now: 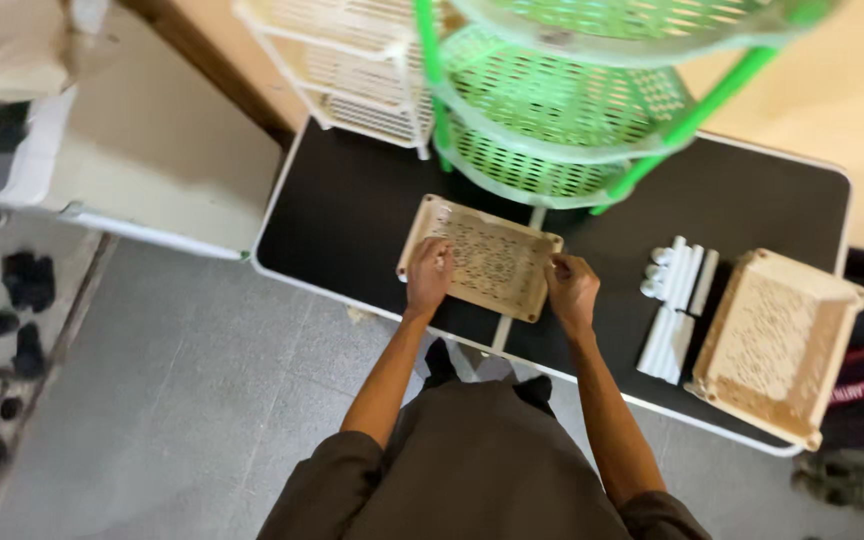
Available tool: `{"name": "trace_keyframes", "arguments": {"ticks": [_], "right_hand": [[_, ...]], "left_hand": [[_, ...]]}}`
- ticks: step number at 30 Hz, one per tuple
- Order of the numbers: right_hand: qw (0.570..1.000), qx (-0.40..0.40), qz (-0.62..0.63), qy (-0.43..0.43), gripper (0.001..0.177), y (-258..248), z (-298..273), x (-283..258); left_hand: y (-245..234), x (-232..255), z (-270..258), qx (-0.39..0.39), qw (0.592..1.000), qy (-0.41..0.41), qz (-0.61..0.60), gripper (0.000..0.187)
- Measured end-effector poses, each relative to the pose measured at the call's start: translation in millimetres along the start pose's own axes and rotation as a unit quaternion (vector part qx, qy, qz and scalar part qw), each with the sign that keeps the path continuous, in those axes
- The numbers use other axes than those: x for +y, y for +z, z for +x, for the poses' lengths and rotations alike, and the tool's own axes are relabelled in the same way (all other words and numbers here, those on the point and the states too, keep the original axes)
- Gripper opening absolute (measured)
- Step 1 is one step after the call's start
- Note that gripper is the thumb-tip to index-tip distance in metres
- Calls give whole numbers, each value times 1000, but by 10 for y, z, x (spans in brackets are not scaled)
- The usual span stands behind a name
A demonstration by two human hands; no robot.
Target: The person assembles a small plastic storage unit by inserting white plastic rods into the corners of beige trays. The person repeatedly inserts and removes the rods, then places the trays on a black table. The person also handles a green plastic basket and a white plastic rack.
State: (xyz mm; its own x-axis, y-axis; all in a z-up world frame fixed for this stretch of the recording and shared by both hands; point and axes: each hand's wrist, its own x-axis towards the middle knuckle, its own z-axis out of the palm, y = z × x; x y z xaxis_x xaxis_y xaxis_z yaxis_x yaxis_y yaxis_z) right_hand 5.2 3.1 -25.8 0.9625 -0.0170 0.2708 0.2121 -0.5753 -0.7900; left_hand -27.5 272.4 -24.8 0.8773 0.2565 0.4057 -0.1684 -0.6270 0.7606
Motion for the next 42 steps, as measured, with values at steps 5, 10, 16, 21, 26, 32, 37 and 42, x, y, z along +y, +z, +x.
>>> {"name": "trace_keyframes", "arguments": {"ticks": [5,10,16,21,26,32,37,42], "right_hand": [[997,-24,22,-68,20,371,-6,-286],[992,-16,-115,-49,28,290,-75,-176],[985,25,-166,-49,72,391,-199,75],[942,-129,9,310,43,286,-270,57],[998,-37,-9,-48,40,-367,-99,-233],[987,-84,-96,94,52,-1027,255,-744],[986,-76,-135,56,50,-1278,363,-768],[963,-197,-151,109,47,-1491,639,-380]], "left_hand": [[-455,-477,42,30,997,-38,66,19],[-416,-818,54,-7,994,-77,78,24],[-95,-1060,79,-64,993,-82,50,63],[-122,-915,95,-125,971,-201,-12,46],[-588,-347,375,-155,977,-142,-33,42],[-1198,664,710,-171,970,-127,-120,45],[-1462,1217,787,-197,958,-134,-156,63],[-1524,1284,779,-197,967,158,-39,43]]}}
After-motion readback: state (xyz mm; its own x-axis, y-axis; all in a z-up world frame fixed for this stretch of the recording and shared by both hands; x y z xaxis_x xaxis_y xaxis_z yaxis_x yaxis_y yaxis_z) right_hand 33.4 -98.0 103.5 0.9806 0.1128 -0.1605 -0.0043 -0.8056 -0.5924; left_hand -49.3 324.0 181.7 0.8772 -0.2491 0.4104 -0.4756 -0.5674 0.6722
